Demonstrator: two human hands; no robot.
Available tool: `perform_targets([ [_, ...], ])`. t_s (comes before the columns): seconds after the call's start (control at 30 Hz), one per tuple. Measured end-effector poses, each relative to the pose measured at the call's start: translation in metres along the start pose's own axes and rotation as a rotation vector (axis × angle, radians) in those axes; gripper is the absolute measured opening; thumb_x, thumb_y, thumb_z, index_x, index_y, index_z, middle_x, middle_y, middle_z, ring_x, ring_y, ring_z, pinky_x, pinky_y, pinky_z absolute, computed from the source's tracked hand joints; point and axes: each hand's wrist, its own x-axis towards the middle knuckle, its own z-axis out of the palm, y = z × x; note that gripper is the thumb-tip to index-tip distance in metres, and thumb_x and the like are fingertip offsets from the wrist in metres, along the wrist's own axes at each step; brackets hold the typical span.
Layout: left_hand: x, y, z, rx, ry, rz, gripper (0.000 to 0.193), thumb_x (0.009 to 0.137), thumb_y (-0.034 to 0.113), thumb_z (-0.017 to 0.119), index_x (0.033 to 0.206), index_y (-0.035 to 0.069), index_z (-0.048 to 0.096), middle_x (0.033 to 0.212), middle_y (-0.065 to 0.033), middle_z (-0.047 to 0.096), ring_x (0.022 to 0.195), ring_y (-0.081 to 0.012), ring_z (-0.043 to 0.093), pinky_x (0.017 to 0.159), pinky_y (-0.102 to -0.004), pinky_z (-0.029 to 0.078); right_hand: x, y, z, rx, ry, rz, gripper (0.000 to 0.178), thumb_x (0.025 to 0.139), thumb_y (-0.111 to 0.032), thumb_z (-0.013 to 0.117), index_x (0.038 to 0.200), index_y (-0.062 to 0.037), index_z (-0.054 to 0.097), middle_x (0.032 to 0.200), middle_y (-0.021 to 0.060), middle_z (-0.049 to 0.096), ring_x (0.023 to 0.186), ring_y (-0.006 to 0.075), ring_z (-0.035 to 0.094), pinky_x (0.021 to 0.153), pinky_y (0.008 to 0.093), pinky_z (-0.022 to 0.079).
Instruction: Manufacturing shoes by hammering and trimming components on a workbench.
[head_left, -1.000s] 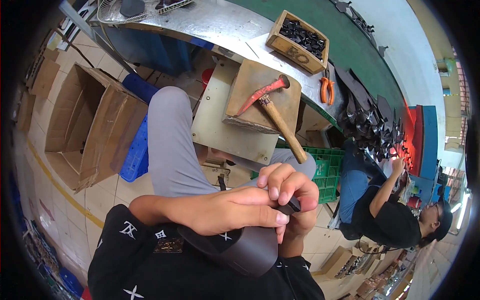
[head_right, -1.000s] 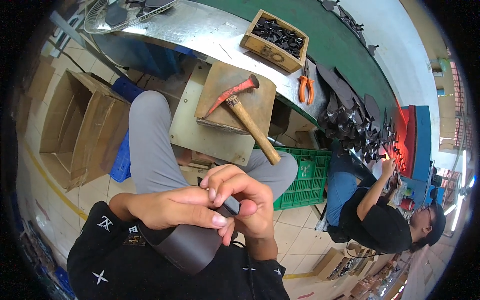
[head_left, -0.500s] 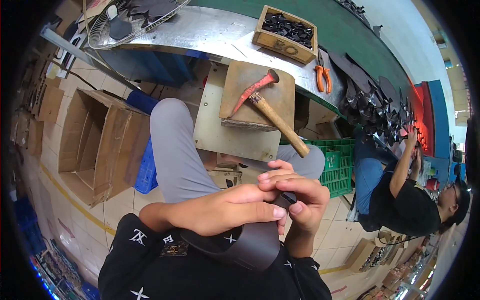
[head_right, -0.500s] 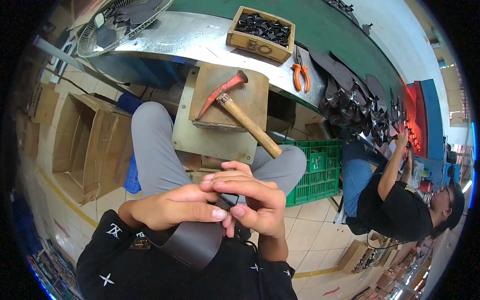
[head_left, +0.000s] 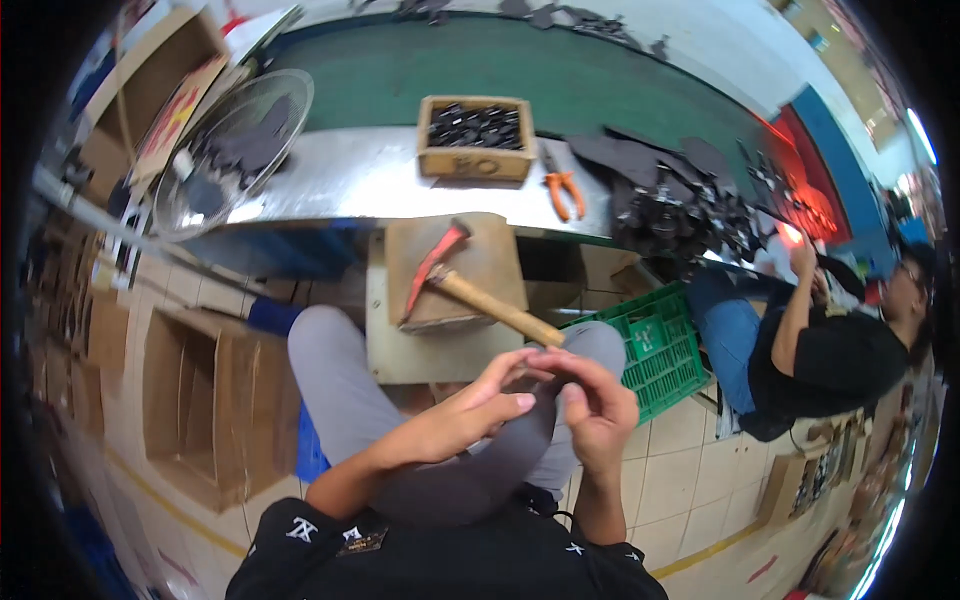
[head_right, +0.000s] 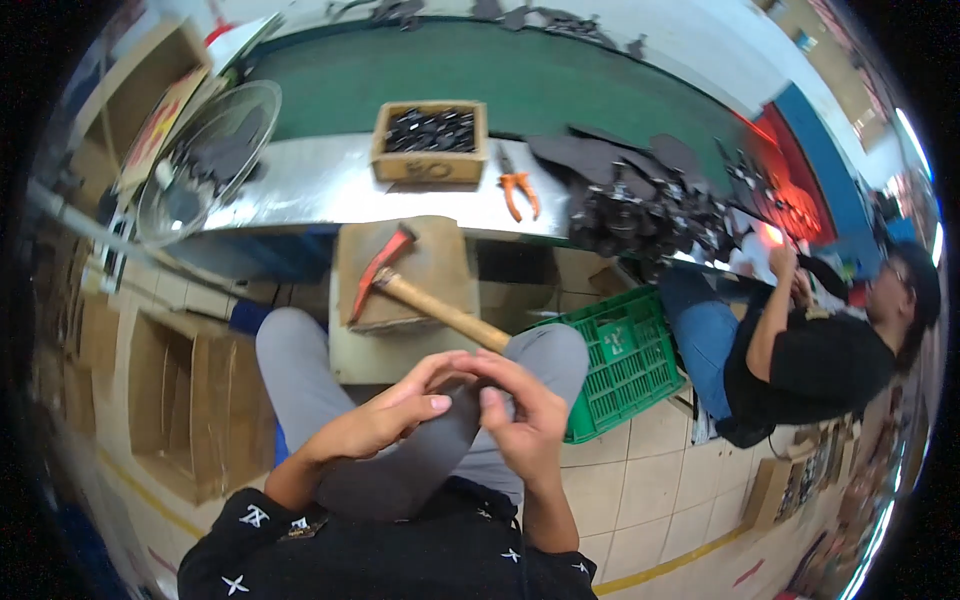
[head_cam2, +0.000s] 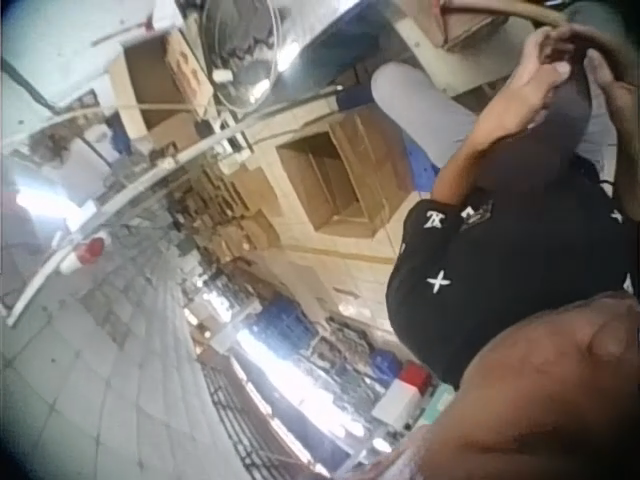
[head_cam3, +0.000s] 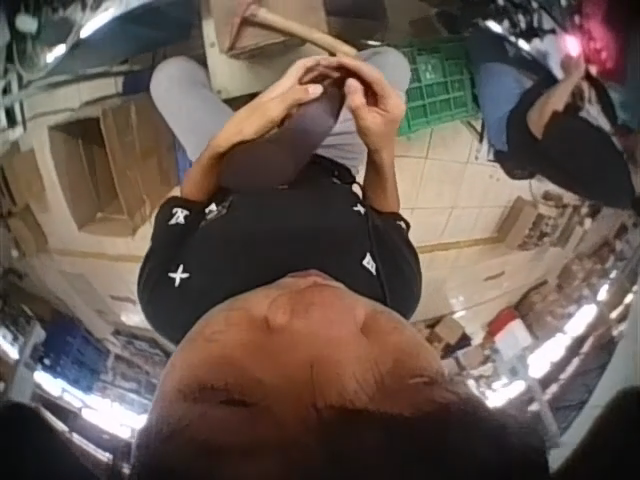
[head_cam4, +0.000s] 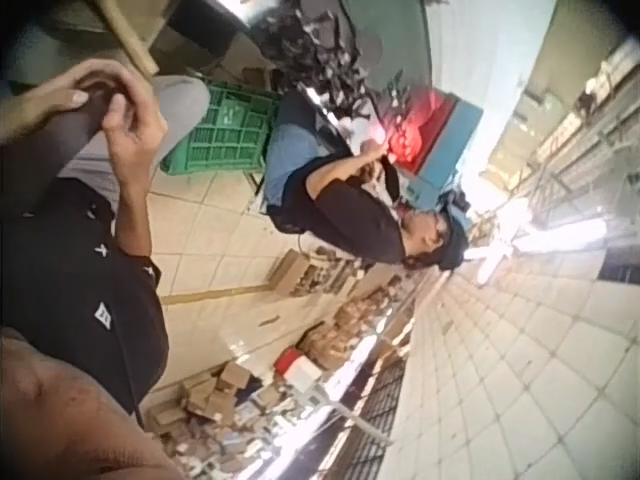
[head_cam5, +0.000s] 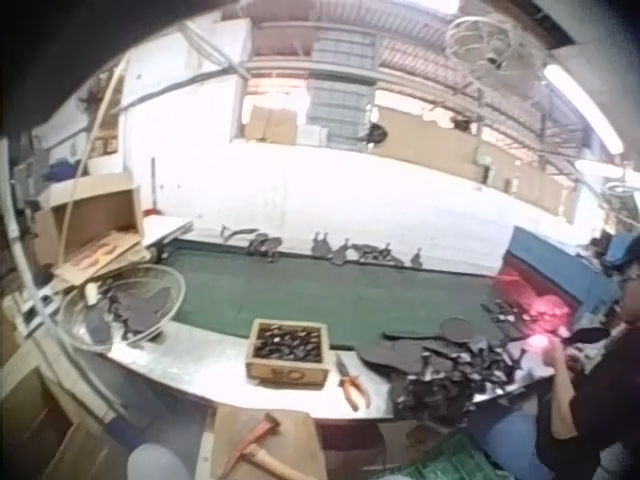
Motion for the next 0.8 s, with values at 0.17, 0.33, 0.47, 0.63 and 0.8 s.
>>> perform_targets([
  [0.17, 0.047, -0.033, -0.027, -0.038, -0.333, -0.232, 0.063, 0.100, 0.039, 0.055, 0.148, 0.002, 0.036, 0.141, -0.0124, 0.049, 0.128, -0.0178, 0.045, 0.104, -0.0362, 0.041, -0.011, 0.006, -0.099, -0.522, 0.392, -0.006, 0.022, 0.100, -0.002, 0.045, 0.117, 0.0033, 0.057, 0.110, 0.0131, 0.067, 0.103, 0.0205, 0.062, 0.095, 0.0320, 0.047],
  [0.33, 0.065, -0.041, -0.011, 0.139, -0.274, -0.141, 0.055, 0.102, 0.036, 0.051, 0.145, 0.003, 0.039, 0.136, -0.0089, 0.054, 0.121, -0.0174, 0.053, 0.100, -0.0329, 0.045, -0.024, 0.073, -0.244, -0.383, 0.573, 0.013, 0.019, 0.101, -0.005, 0.045, 0.114, 0.0016, 0.057, 0.111, 0.0113, 0.064, 0.103, 0.0201, 0.061, 0.097, 0.0320, 0.045],
  [0.47, 0.065, -0.047, -0.013, 0.145, -0.297, -0.153, 0.054, 0.103, 0.035, 0.050, 0.146, 0.005, 0.039, 0.136, -0.0083, 0.054, 0.119, -0.0163, 0.053, 0.098, -0.0309, 0.045, -0.036, 0.143, -0.341, -0.494, 0.517, 0.142, 0.023, 0.099, -0.007, 0.050, 0.120, 0.0003, 0.057, 0.117, 0.0135, 0.064, 0.108, 0.0227, 0.060, 0.101, 0.0327, 0.043],
  [0.63, 0.055, -0.059, -0.036, 0.205, -0.234, -0.103, 0.052, 0.103, 0.034, 0.051, 0.144, 0.004, 0.041, 0.135, -0.0070, 0.056, 0.118, -0.0157, 0.054, 0.098, -0.0305, 0.044, 0.012, 0.175, -0.317, -1.338, 0.286, 0.473, 0.029, 0.096, -0.020, 0.060, 0.118, -0.0011, 0.060, 0.114, 0.0196, 0.066, 0.100, 0.0253, 0.066, 0.090, 0.0328, 0.049],
  [0.8, 0.041, -0.037, -0.050, 0.252, -0.098, -0.098, 0.046, 0.103, 0.029, 0.050, 0.142, 0.004, 0.046, 0.134, -0.0061, 0.058, 0.118, -0.0141, 0.054, 0.099, -0.0307, 0.044, 0.152, 0.071, -0.222, -0.888, 0.601, 0.090, 0.050, 0.094, -0.044, 0.062, 0.113, 0.0021, 0.062, 0.078, 0.0168, 0.070, 0.077, 0.0324, 0.069, 0.071, 0.0397, 0.052],
])
